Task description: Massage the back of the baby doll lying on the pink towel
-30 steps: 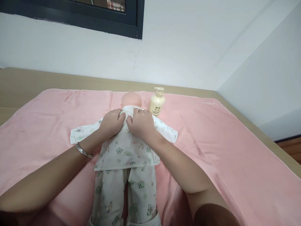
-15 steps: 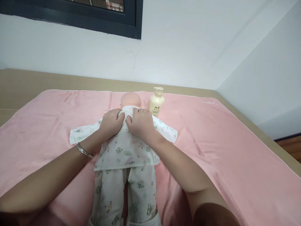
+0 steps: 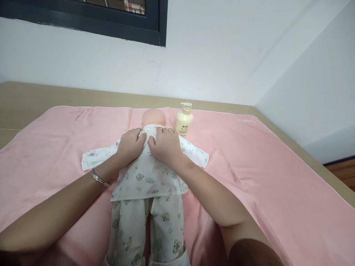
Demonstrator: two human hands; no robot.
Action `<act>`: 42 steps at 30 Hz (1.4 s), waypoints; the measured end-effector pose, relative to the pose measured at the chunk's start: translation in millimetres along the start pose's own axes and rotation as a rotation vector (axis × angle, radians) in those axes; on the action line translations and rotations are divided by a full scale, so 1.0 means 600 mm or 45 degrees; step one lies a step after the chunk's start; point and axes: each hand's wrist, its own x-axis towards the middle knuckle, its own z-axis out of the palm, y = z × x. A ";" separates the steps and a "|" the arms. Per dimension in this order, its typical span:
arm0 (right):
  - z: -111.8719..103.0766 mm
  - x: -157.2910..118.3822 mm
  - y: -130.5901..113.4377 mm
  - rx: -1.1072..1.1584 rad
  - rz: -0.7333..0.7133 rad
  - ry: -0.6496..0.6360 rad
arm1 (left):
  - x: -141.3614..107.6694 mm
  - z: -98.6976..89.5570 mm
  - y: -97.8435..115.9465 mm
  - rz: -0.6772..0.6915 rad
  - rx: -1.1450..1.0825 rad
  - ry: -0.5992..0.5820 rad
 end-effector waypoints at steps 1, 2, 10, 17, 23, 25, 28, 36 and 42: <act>-0.002 0.001 0.002 0.012 -0.012 -0.017 | 0.000 0.000 0.000 -0.001 0.003 -0.003; -0.004 0.003 0.004 0.031 -0.030 -0.039 | 0.000 0.000 0.000 0.001 0.009 -0.005; 0.002 0.001 0.010 0.066 -0.041 -0.090 | -0.002 -0.002 0.001 -0.003 -0.048 -0.003; -0.022 -0.018 -0.013 0.122 -0.258 0.228 | -0.006 0.009 -0.008 0.016 -0.185 0.095; -0.001 -0.014 -0.017 0.252 -0.174 0.101 | -0.012 0.024 -0.020 0.094 -0.340 0.209; -0.001 -0.012 -0.013 0.306 -0.158 0.043 | -0.013 0.025 -0.021 0.097 -0.332 0.204; -0.013 -0.013 -0.009 0.400 -0.144 0.138 | -0.013 0.022 -0.019 0.083 -0.319 0.189; -0.001 -0.020 -0.024 0.246 -0.163 -0.028 | -0.012 0.017 -0.015 0.064 -0.305 0.152; -0.005 -0.018 -0.020 0.273 -0.180 0.089 | -0.013 0.016 -0.016 0.052 -0.336 0.156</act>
